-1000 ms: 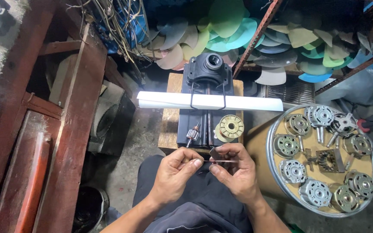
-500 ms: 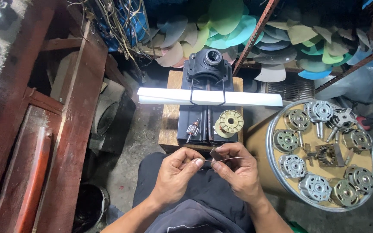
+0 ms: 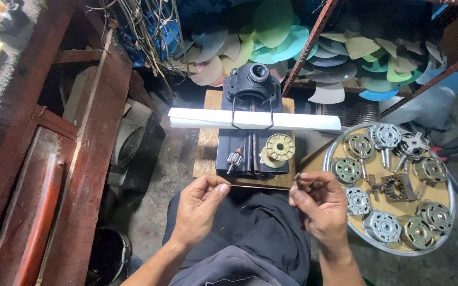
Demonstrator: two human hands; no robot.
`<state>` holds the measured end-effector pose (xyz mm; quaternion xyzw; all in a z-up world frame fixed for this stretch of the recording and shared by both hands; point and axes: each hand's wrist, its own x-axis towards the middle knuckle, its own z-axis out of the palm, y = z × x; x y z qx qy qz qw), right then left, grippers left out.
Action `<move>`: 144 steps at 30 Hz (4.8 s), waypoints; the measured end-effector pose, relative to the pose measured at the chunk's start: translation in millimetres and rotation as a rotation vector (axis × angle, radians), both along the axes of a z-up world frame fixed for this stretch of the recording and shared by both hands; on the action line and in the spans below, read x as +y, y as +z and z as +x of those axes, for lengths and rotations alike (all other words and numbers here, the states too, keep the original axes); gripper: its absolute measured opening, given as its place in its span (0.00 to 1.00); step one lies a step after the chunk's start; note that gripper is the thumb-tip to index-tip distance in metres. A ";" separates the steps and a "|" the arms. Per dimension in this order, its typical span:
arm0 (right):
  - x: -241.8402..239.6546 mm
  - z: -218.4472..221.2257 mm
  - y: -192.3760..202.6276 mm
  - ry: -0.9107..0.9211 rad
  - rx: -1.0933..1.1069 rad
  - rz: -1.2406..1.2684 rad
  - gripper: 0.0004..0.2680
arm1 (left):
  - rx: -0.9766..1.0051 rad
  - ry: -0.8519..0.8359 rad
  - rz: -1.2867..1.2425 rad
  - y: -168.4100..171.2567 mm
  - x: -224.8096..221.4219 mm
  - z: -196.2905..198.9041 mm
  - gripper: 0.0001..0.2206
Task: Assembling a motor rotor by manipulating wires with pliers and fitting a metal core onto a shaft
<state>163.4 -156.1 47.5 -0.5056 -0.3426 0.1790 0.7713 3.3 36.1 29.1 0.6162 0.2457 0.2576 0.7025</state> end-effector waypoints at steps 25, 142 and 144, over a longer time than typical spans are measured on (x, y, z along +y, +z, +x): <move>15.0 -49.6 -15.0 0.351 0.697 -0.132 0.09 | -0.296 0.117 0.728 -21.7 -22.6 9.6 0.06; -0.9 -11.7 -99.0 -0.294 0.033 -0.434 0.04 | 0.211 0.196 0.793 -165.9 26.0 84.1 0.15; 6.7 -15.7 -93.3 -0.282 0.013 -0.454 0.04 | 0.420 0.100 0.935 -173.0 27.5 100.8 0.27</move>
